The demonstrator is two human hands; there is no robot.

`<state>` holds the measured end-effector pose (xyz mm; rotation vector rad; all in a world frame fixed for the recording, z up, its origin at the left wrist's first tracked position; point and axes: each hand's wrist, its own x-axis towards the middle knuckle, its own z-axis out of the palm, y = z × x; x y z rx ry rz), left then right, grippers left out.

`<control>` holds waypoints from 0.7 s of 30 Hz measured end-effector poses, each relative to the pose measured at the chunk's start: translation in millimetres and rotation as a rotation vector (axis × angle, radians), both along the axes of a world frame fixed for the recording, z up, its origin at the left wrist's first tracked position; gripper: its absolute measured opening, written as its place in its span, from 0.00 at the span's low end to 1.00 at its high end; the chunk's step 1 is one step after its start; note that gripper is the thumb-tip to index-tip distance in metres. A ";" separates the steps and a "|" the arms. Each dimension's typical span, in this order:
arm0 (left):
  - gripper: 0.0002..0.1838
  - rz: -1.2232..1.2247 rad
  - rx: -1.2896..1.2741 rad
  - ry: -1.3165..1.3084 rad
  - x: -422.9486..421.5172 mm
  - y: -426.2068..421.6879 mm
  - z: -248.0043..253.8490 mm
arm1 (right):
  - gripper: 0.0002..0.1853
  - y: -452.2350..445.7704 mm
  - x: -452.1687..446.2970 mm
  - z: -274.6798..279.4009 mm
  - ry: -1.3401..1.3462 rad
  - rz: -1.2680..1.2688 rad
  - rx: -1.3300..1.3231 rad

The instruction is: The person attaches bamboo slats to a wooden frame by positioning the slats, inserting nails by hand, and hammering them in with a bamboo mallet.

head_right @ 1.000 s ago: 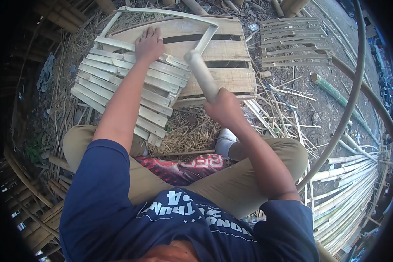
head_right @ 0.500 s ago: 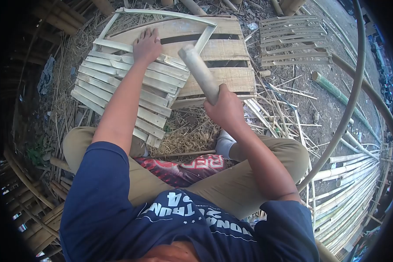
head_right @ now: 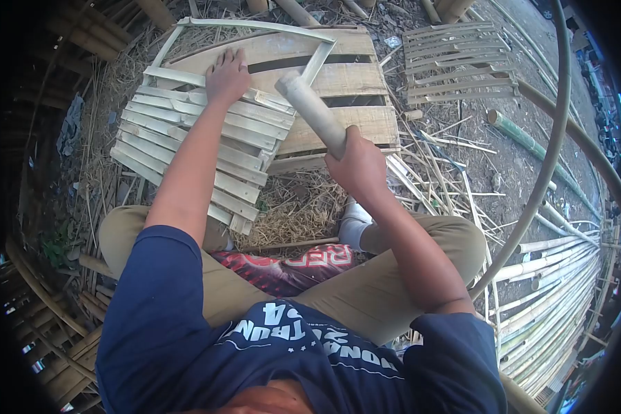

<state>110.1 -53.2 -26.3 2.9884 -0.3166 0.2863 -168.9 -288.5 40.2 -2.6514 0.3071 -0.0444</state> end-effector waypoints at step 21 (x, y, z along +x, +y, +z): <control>0.31 -0.010 -0.027 -0.037 0.7 0.4 -4.3 | 0.24 14.6 -6.0 14.6 -0.043 -0.118 0.176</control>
